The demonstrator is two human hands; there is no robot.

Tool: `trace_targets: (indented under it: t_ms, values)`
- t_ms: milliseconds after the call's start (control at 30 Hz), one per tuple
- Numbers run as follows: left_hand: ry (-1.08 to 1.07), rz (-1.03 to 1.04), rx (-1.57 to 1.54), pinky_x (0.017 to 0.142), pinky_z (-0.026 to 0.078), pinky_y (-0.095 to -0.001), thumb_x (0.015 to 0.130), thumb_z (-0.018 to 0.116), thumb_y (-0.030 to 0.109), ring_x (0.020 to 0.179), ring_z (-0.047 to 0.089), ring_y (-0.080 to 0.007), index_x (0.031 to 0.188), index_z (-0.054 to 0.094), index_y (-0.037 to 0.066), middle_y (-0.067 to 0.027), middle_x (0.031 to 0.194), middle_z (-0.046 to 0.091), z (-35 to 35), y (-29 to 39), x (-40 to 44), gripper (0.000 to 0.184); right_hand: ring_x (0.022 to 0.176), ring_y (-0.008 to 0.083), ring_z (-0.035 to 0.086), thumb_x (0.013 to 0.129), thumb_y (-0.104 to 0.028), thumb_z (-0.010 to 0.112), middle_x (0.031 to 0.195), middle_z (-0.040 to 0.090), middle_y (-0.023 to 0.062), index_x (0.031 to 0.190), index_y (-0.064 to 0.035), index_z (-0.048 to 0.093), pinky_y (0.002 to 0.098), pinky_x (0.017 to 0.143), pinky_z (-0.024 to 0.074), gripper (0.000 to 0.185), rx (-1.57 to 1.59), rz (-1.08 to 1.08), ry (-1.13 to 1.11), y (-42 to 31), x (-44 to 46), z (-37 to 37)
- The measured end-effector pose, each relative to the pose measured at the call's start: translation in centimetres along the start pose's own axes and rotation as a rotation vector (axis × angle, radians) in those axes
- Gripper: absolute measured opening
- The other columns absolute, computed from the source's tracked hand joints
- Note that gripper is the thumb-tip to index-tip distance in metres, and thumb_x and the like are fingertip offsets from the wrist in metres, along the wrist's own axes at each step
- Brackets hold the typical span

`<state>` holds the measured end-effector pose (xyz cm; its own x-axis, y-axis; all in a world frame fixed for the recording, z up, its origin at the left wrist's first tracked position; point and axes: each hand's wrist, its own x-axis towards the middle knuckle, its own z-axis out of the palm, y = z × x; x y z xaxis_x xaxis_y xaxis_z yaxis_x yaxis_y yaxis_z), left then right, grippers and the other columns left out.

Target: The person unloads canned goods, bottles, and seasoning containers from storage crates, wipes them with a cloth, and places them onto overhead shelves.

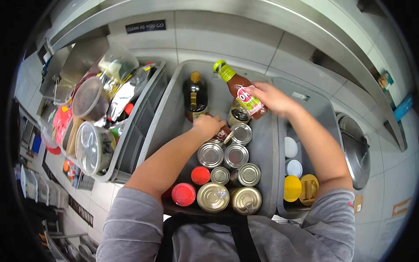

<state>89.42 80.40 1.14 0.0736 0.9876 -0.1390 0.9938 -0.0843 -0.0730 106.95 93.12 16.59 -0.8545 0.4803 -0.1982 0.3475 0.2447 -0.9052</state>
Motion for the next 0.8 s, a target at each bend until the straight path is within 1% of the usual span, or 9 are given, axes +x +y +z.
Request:
trace_targets:
  t_ms: [67, 167, 233, 267, 367, 433, 500, 700, 800]
  values:
    - [-0.031, -0.077, -0.127, 0.082, 0.056, -0.0433, 0.081, 0.069, 0.026, 0.101, 0.068, -0.0308, 0.130, 0.053, 0.017, -0.0125, 0.120, 0.061, -1.3, -0.3, -1.1, 0.053, 0.111, 0.0217, 0.062, 0.094, -0.037, 0.060, 0.125, 0.058, 0.0104, 0.143, -0.0072, 0.037, 0.0418, 0.085, 0.0572, 0.062, 0.466, -0.208, 0.093, 2.1, -2.7, 1.4]
    - [-0.032, -0.154, -0.339, 0.087, 0.054, -0.0426, 0.065, 0.083, 0.037, 0.102, 0.067, -0.0332, 0.129, 0.052, 0.010, -0.0171, 0.110, 0.067, -1.6, -0.8, -1.9, 0.076, 0.118, 0.0219, 0.057, 0.084, -0.032, 0.072, 0.127, 0.055, 0.0074, 0.147, -0.0115, 0.033, 0.0432, 0.100, 0.0487, 0.076, 0.694, -0.253, -0.124, 2.3, -5.6, 2.7]
    - [0.004, -0.310, -0.582, 0.088, 0.053, -0.0422, 0.068, 0.080, 0.038, 0.104, 0.066, -0.0354, 0.126, 0.052, 0.008, -0.0203, 0.110, 0.067, -2.5, -0.8, -2.4, 0.072, 0.118, 0.0206, 0.057, 0.081, -0.027, 0.076, 0.125, 0.055, 0.0064, 0.145, -0.0115, 0.035, 0.0422, 0.103, 0.0446, 0.078, 0.652, -0.256, -0.003, 2.9, -6.4, 4.6]
    - [0.117, -0.292, -0.664, 0.090, 0.052, -0.0425, 0.067, 0.079, 0.038, 0.104, 0.065, -0.0378, 0.124, 0.050, 0.001, -0.0249, 0.108, 0.067, -1.2, -1.3, -2.1, 0.074, 0.113, 0.0214, 0.059, 0.084, -0.014, 0.073, 0.126, 0.057, 0.0086, 0.137, -0.0080, 0.041, 0.0386, 0.104, 0.0435, 0.062, 0.636, -0.275, 0.005, 2.7, -6.4, 5.1]
    - [0.237, -0.465, -0.845, 0.091, 0.052, -0.0386, 0.068, 0.079, 0.037, 0.103, 0.065, -0.0385, 0.120, 0.049, -0.005, -0.0272, 0.108, 0.066, -4.1, -1.6, -5.7, 0.073, 0.110, 0.0182, 0.060, 0.079, -0.009, 0.079, 0.119, 0.061, 0.0085, 0.130, -0.0049, 0.046, 0.0370, 0.099, 0.0466, 0.061, 0.312, -0.234, 0.159, 1.7, -5.6, 6.9]
    - [0.460, -0.402, -0.991, 0.090, 0.052, -0.0366, 0.069, 0.080, 0.033, 0.102, 0.067, -0.0349, 0.119, 0.048, -0.005, -0.0254, 0.108, 0.067, -5.2, -2.4, -9.1, 0.071, 0.120, 0.0178, 0.054, 0.076, -0.004, 0.080, 0.125, 0.058, 0.0073, 0.135, -0.0057, 0.046, 0.0344, 0.103, 0.0426, 0.068, 0.229, -0.215, 0.124, 2.1, -3.6, 7.5]
    - [0.660, -0.363, -1.254, 0.089, 0.052, -0.0343, 0.072, 0.080, 0.021, 0.100, 0.067, -0.0225, 0.121, 0.048, -0.004, -0.0165, 0.111, 0.067, -5.9, -2.6, -11.8, 0.063, 0.120, 0.0178, 0.054, 0.074, 0.001, 0.079, 0.126, 0.058, 0.0077, 0.133, -0.0063, 0.048, 0.0344, 0.103, 0.0426, 0.067, 0.075, -0.201, 0.109, 3.0, -1.1, 8.8]
    - [0.751, -0.429, -1.776, 0.085, 0.054, -0.0312, 0.082, 0.074, 0.006, 0.100, 0.065, -0.0176, 0.125, 0.045, -0.001, -0.0115, 0.114, 0.063, -6.9, -1.7, -17.4, 0.052, 0.102, 0.0224, 0.065, 0.065, -0.011, 0.086, 0.108, 0.070, 0.0109, 0.118, -0.0046, 0.063, 0.0341, 0.092, 0.0493, 0.058, -0.128, -0.250, -0.097, 8.8, 9.8, 17.0]
    - [0.869, -0.298, -1.587, 0.089, 0.053, -0.0307, 0.082, 0.076, 0.005, 0.103, 0.063, -0.0144, 0.128, 0.045, -0.001, -0.0100, 0.116, 0.062, -6.2, -1.5, -18.1, 0.056, 0.102, 0.0230, 0.066, 0.078, -0.020, 0.077, 0.108, 0.071, 0.0123, 0.117, -0.0083, 0.065, 0.0349, 0.090, 0.0494, 0.043, -0.209, -0.233, -0.072, 9.9, 11.0, 21.2]
